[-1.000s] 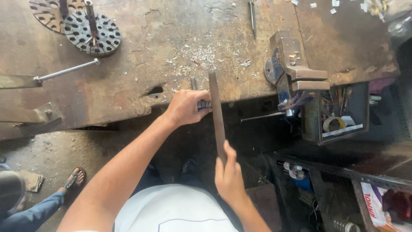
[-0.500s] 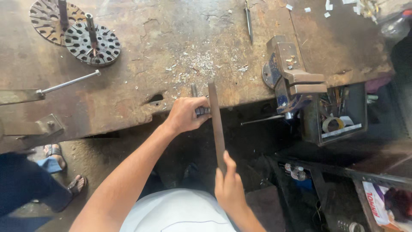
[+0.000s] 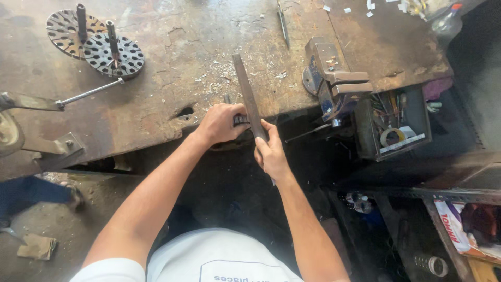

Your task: The person uses shears to trim a circular metal component, then uses a metal file to smooth its edges. The person holds the component with one hand and files with the other, rotating the piece to work on different sides.

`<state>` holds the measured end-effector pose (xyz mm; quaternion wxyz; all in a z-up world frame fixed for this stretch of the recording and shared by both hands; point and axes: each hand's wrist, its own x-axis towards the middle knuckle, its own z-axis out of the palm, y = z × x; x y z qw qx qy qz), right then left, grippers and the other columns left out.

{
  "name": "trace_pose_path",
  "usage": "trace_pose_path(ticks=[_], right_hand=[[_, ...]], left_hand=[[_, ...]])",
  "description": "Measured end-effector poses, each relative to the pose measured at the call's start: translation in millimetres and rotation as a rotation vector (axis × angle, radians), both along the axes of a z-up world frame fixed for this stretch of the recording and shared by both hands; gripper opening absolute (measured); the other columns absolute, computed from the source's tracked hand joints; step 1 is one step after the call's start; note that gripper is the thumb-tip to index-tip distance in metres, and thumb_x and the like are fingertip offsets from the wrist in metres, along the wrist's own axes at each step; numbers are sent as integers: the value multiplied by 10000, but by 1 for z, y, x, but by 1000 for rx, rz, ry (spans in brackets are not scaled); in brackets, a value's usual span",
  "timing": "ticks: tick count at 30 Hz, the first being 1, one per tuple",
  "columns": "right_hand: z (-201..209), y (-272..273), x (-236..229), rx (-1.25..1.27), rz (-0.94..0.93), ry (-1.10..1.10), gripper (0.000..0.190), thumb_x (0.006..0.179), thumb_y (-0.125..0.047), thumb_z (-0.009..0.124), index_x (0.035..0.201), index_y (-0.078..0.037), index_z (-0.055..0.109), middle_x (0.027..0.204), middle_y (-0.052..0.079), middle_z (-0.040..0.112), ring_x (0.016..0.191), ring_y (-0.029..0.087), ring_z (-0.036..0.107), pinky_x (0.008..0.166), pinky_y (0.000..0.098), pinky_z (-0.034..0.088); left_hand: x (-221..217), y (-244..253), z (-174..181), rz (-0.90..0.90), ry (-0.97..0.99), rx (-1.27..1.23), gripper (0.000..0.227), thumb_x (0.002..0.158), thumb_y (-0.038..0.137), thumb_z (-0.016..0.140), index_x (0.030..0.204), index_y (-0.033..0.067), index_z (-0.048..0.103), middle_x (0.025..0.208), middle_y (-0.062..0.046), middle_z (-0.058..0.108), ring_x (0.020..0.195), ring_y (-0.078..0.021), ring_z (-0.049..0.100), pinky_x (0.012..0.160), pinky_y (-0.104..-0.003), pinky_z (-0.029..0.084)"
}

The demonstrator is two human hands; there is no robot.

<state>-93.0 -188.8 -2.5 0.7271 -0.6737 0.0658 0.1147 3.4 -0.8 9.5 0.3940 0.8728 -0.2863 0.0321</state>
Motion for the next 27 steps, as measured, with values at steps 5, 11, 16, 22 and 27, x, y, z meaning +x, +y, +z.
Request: trace_pose_path(ticks=[5,11,16,22,27], right_hand=[[21,-1,-92,-417,15,-119,563,1026,-84,497,1571,-84,355,673,86,508,528,134,480,490,307,424],[1,4,-111,-898,24,-295,621,961,-121,560,1526,-63,310,831,334,688,722,512,676,604,564,522],[-7,26,-14,-785,-48,-354,575,1006,-112,549,1535,-98,325,818,307,687,763,501,674,595,552,507],[67,0,-122,-721,71,-39,617,956,-98,525,1537,-101,318,883,272,733,746,397,766,692,437,580],[12,20,-71,-904,-9,-396,605,970,-79,599,1520,-36,353,1096,365,681,899,535,669,737,549,543]], left_hand=[[-1,3,-12,34,-7,-129,242,719,186,835,936,111,760,821,-139,755,782,-334,744,701,-424,584],[7,-1,-21,86,78,-103,247,706,210,860,888,94,739,730,-134,730,713,-328,737,660,-423,566],[4,2,-24,79,-6,-139,221,710,190,847,878,101,734,705,-124,706,693,-323,724,641,-419,563],[5,3,-22,86,83,-94,243,704,208,852,875,95,721,658,-128,682,656,-321,717,623,-422,557],[9,2,-30,81,-30,-133,251,698,204,861,872,94,717,725,-129,707,701,-331,721,637,-420,562]])
